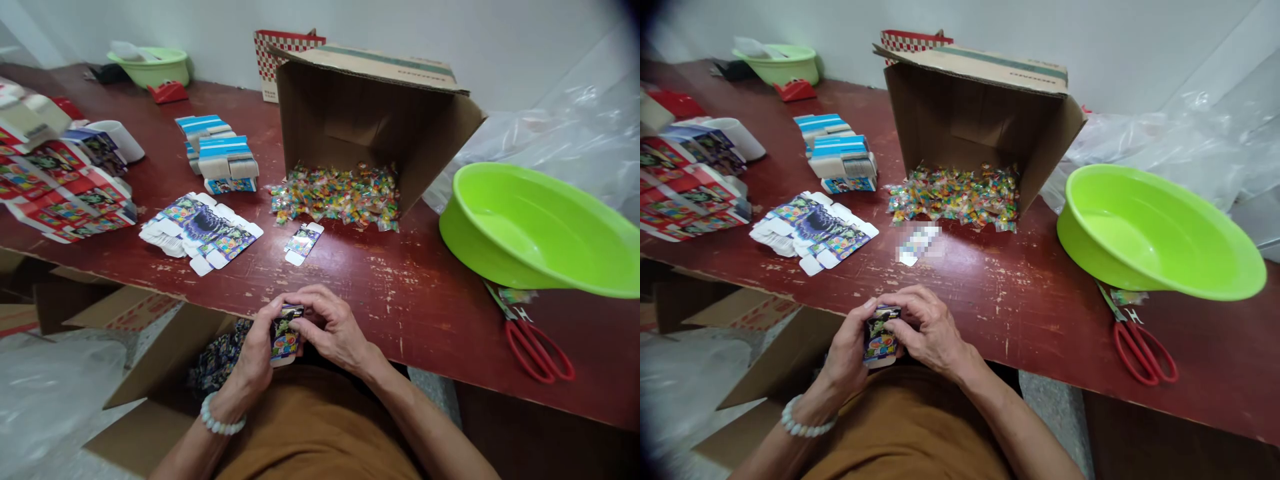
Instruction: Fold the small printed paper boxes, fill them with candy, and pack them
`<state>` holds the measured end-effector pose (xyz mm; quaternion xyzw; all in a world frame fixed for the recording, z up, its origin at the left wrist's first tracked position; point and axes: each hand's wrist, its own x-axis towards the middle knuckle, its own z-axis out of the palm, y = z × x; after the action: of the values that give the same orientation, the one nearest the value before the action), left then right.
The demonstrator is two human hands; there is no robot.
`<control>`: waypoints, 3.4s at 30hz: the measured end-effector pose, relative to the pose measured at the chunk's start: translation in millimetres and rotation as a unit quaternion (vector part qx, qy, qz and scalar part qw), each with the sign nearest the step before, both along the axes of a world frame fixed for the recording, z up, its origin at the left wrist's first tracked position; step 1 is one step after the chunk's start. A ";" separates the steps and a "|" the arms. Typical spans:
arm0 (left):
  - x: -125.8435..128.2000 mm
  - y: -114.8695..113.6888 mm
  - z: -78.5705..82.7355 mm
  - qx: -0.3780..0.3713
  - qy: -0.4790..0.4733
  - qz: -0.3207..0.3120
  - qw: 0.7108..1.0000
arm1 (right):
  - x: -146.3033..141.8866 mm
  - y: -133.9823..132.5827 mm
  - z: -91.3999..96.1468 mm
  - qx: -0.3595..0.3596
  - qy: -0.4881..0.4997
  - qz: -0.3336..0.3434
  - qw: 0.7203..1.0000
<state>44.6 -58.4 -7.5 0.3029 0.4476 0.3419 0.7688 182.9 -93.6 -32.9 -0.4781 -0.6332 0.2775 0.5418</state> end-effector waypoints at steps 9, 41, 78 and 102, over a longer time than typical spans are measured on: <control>2.6 -2.4 -1.5 -0.013 -0.008 0.043 0.999 | -4.3 -0.8 -3.7 -0.095 0.157 0.056 0.981; -0.6 -3.4 -6.7 -0.022 0.022 -0.093 0.995 | 6.5 6.6 15.2 -0.303 0.335 0.095 0.887; -3.9 2.3 -14.5 -0.020 0.002 -0.135 0.991 | 18.9 4.3 14.1 -0.253 0.150 0.063 0.954; -64.4 14.8 -37.8 0.060 0.138 -0.229 0.962 | 157.1 109.8 -26.6 -0.117 -0.458 -0.287 0.833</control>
<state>-19.8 -43.6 -45.3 0.4872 0.4464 0.1380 0.7378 340.0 16.2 -59.5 -0.7705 -0.6063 -0.0690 0.1844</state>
